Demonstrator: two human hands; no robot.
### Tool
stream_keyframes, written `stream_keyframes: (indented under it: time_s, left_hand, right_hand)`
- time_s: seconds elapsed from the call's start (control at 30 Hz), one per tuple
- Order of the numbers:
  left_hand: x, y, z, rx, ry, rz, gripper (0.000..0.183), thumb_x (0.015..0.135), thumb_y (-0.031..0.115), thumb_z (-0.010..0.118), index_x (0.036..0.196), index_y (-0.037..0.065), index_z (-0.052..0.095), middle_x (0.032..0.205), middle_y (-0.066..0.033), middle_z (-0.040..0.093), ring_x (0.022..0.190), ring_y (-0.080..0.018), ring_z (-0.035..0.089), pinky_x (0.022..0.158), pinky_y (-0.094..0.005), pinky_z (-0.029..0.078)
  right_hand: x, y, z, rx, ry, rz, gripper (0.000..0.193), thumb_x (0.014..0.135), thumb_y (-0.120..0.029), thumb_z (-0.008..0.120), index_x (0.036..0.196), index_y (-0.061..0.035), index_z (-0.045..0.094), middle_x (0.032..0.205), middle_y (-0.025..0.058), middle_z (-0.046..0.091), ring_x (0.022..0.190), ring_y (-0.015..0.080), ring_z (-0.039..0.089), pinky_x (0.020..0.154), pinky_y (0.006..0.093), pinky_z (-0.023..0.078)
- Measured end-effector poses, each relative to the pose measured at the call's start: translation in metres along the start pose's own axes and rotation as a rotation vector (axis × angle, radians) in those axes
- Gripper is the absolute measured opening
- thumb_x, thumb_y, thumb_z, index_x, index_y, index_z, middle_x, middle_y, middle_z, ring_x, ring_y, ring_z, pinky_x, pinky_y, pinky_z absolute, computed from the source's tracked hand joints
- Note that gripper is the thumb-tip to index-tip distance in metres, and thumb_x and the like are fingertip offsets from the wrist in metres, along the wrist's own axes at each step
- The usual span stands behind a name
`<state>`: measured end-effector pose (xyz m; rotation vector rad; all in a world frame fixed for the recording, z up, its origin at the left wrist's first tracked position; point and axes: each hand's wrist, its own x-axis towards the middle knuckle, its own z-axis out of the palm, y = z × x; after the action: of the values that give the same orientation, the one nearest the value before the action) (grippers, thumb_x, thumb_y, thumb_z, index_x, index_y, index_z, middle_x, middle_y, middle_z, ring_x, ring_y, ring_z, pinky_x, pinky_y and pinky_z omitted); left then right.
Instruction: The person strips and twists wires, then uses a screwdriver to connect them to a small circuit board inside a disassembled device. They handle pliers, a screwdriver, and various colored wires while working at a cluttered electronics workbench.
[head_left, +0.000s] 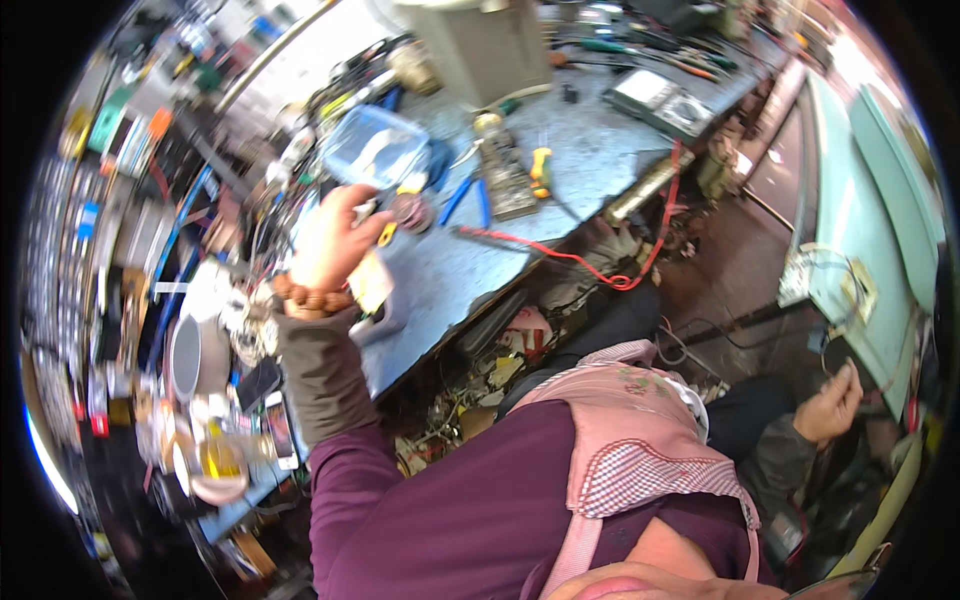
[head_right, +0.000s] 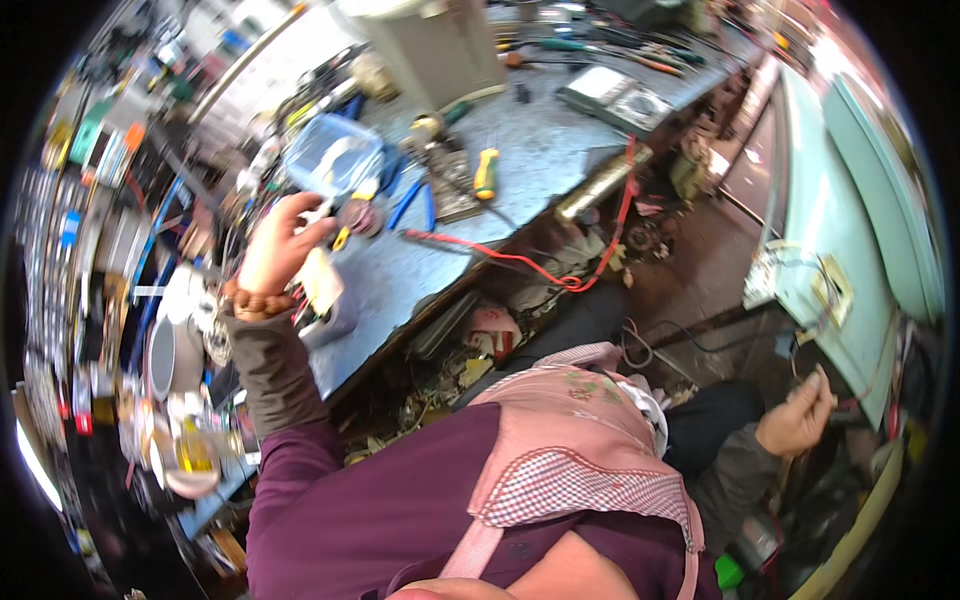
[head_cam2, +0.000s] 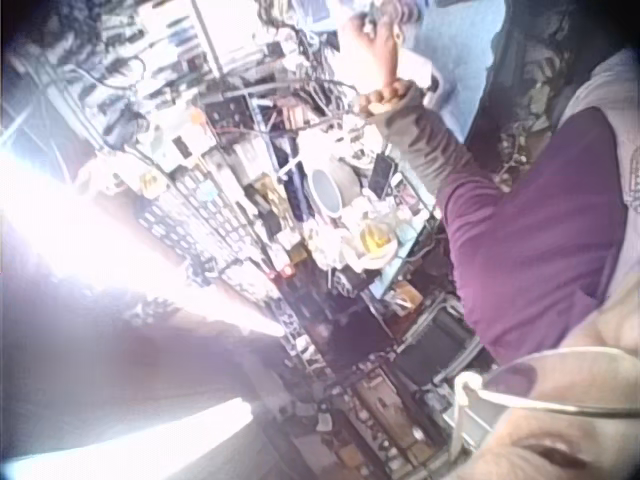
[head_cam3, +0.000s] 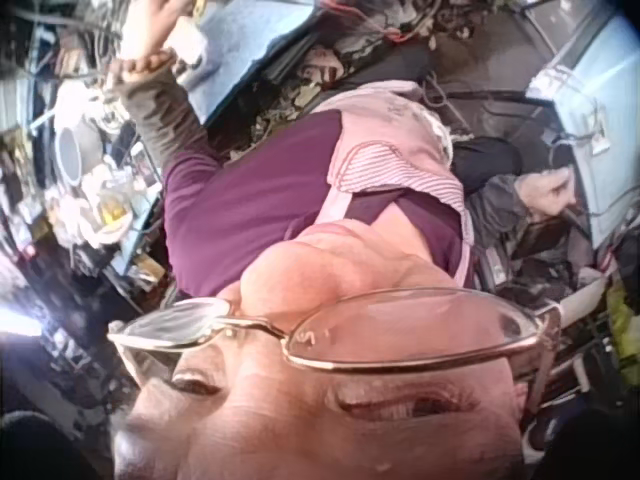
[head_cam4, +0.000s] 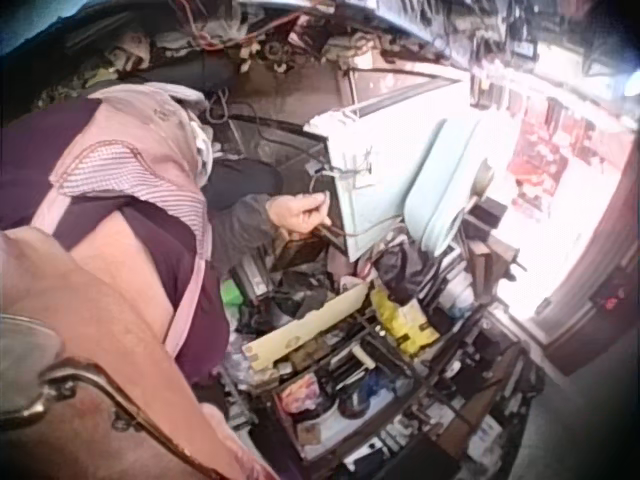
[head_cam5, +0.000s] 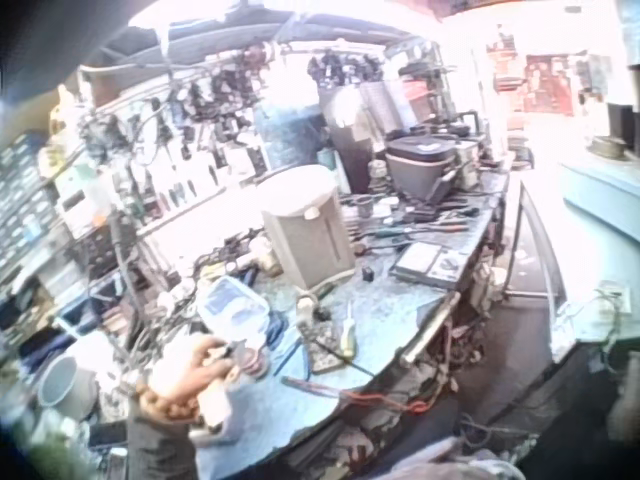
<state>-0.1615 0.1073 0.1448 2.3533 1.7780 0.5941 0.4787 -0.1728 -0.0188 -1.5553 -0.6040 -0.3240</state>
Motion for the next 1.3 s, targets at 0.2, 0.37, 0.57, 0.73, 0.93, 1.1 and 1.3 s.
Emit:
stream_keyframes:
  time_s: [0.2,0.37,0.57,0.73,0.93,1.1,1.3]
  left_hand:
    - [0.101,-0.061,0.015,-0.038,-0.224,0.02,0.053,0.093,0.035,0.079,0.133,0.002,0.068,0.128,-0.0226,0.069,0.109,-0.0377,0.069,0.097,-0.0427,0.056]
    - [0.171,-0.089,0.079,0.4,-0.161,-0.14,0.091,0.08,0.053,0.088,0.153,0.012,0.053,0.15,-0.0305,0.053,0.132,-0.0526,0.057,0.112,-0.0532,0.049]
    - [0.186,-0.115,0.117,0.555,-0.14,-0.161,0.112,0.077,0.057,0.09,0.166,0.017,0.035,0.168,-0.0314,0.031,0.148,-0.0566,0.039,0.122,-0.0565,0.04]
    - [0.177,-0.115,0.11,0.56,-0.163,-0.129,0.115,0.074,0.054,0.091,0.167,0.017,0.034,0.168,-0.0312,0.032,0.149,-0.0562,0.038,0.122,-0.0579,0.039]
    - [0.136,-0.061,0.07,0.553,-0.18,-0.233,0.101,0.072,0.031,0.087,0.16,0.016,0.041,0.149,-0.0315,0.05,0.132,-0.0535,0.057,0.11,-0.0579,0.051]
    - [0.146,-0.111,0.049,0.581,0.196,-0.174,0.065,0.084,0.033,0.071,0.142,0.008,0.055,0.123,-0.0294,0.069,0.109,-0.0505,0.07,0.093,-0.0573,0.058]
    - [0.133,-0.142,-0.021,0.645,0.443,-0.248,0.053,0.1,0.042,0.06,0.139,0.007,0.067,0.123,-0.0276,0.07,0.106,-0.0475,0.071,0.091,-0.055,0.059]
  right_hand:
    - [-0.041,0.058,-0.021,0.042,-0.063,0.107,0.023,0.109,-0.014,0.067,0.12,0.0047,0.074,0.115,0.0075,0.075,0.103,0.0135,0.066,0.092,0.0292,0.053]
    - [-0.066,0.047,-0.019,-0.068,-0.075,-0.001,0.018,0.108,-0.011,0.067,0.116,0.0023,0.075,0.108,0.0054,0.075,0.097,0.0123,0.066,0.088,0.0286,0.054]
    - [-0.072,0.043,-0.012,-0.208,-0.11,-0.092,0.012,0.103,-0.005,0.07,0.11,0.0023,0.076,0.093,0.0068,0.071,0.08,0.0152,0.063,0.073,0.0299,0.052]
    - [-0.069,0.041,-0.006,-0.231,-0.146,-0.138,0.011,0.103,-0.005,0.07,0.109,0.0018,0.076,0.092,0.0084,0.071,0.078,0.0172,0.063,0.071,0.0309,0.051]
    - [-0.071,0.039,0.006,-0.263,-0.221,-0.18,0.014,0.105,-0.009,0.069,0.11,0.0014,0.077,0.093,0.01,0.072,0.08,0.0196,0.067,0.069,0.0323,0.052]
    - [-0.071,0.048,0.004,-0.244,-0.238,-0.151,0.015,0.105,-0.009,0.069,0.11,0.0041,0.076,0.1,0.0132,0.076,0.086,0.0221,0.072,0.075,0.0324,0.056]
    - [-0.07,0.047,0.007,-0.268,-0.25,-0.172,0.016,0.105,-0.009,0.069,0.109,0.0033,0.077,0.099,0.0129,0.077,0.084,0.0222,0.072,0.074,0.0331,0.057]
